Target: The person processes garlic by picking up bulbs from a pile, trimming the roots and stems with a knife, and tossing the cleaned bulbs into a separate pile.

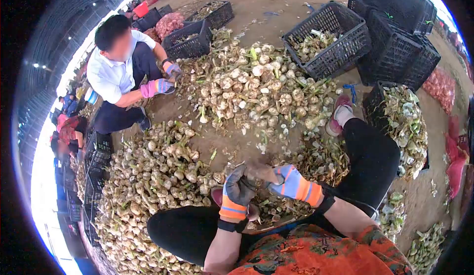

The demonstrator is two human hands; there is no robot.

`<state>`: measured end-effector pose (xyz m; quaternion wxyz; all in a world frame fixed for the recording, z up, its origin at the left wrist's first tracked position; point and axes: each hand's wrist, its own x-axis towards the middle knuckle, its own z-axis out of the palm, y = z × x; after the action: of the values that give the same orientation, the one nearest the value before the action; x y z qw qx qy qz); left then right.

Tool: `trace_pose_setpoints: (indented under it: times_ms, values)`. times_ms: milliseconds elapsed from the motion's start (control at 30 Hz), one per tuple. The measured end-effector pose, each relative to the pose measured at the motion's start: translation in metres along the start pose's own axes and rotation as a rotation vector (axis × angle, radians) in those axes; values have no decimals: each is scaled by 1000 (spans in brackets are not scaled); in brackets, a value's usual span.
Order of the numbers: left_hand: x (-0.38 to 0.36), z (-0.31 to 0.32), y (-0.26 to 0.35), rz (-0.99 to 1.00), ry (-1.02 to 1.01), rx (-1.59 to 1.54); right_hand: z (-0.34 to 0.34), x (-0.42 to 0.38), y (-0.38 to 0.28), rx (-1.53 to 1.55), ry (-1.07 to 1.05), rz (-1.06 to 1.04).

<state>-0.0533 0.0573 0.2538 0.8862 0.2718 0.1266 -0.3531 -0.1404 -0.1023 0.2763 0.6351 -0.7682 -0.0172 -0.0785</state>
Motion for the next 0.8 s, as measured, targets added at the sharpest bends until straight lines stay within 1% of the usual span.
trace_pose_setpoints:
  times_ms: [33, 67, 100, 133, 167, 233, 267, 300, 367, 400, 433, 467, 500, 533, 567, 600, 633, 667, 700, 733, 767, 800]
  values:
    - [1, -9, -3, -4, -1, 4, 1, 2, 1, -99, -46, -20]
    - [1, -20, -6, 52, -81, 153, 3, 4, 10, -99, -41, -21]
    - [-1, -18, -7, 108, -159, 301, 6, 7, 20, -226, -69, -17]
    - [-3, -15, -11, 301, -170, 685, 8, 8, 28, -352, -97, -12]
    - [-6, -12, -11, 298, -170, 687, 9, 8, 35, -350, -95, -9]
    - [-15, 5, -11, 182, -168, 523, 8, 10, 32, -490, -113, 6]
    - [-11, 17, -14, 5, 7, 39, 7, 10, 29, -504, -94, -6]
    - [-7, 16, -12, 2, 5, 40, 4, 12, 32, -504, -90, -5]
    - [1, 5, -10, -248, -67, -115, 0, 13, 54, -585, -188, 176]
    - [-2, -5, -11, -351, -176, -319, 8, 11, 99, -281, 122, 415]
    - [-9, 5, -3, -347, -187, -313, -11, 12, 113, -288, 157, 662]
    - [-18, 22, 14, -289, -269, -398, -27, 6, 127, 323, 428, 564]
    - [-24, 28, 32, -227, -344, -490, -57, 5, 117, 415, 330, 759]
    - [-18, -21, 66, 241, -230, -97, -66, 2, 137, 831, 684, 573]
    - [-12, -70, 103, 690, -92, 308, -68, -5, 82, 570, 721, 258]
    - [-16, -48, 129, 717, 139, -127, -82, -10, 93, 325, 608, -21]
    - [-19, -24, 145, 716, 370, -564, -84, -8, 61, 493, 717, 145]
    - [-1, -44, 147, 721, 380, -564, -83, -9, 56, 302, 725, 142]
    - [27, -81, 143, 800, 392, -295, -80, -12, 55, 113, 724, 140]
    - [55, -119, 140, 864, 401, -20, -76, -11, 53, 52, 655, 79]
    - [82, -138, 123, 737, 433, 263, -71, -7, 47, -5, 587, 14]
    - [115, -158, 110, 488, 566, 262, -61, -3, 26, 26, 578, 144]
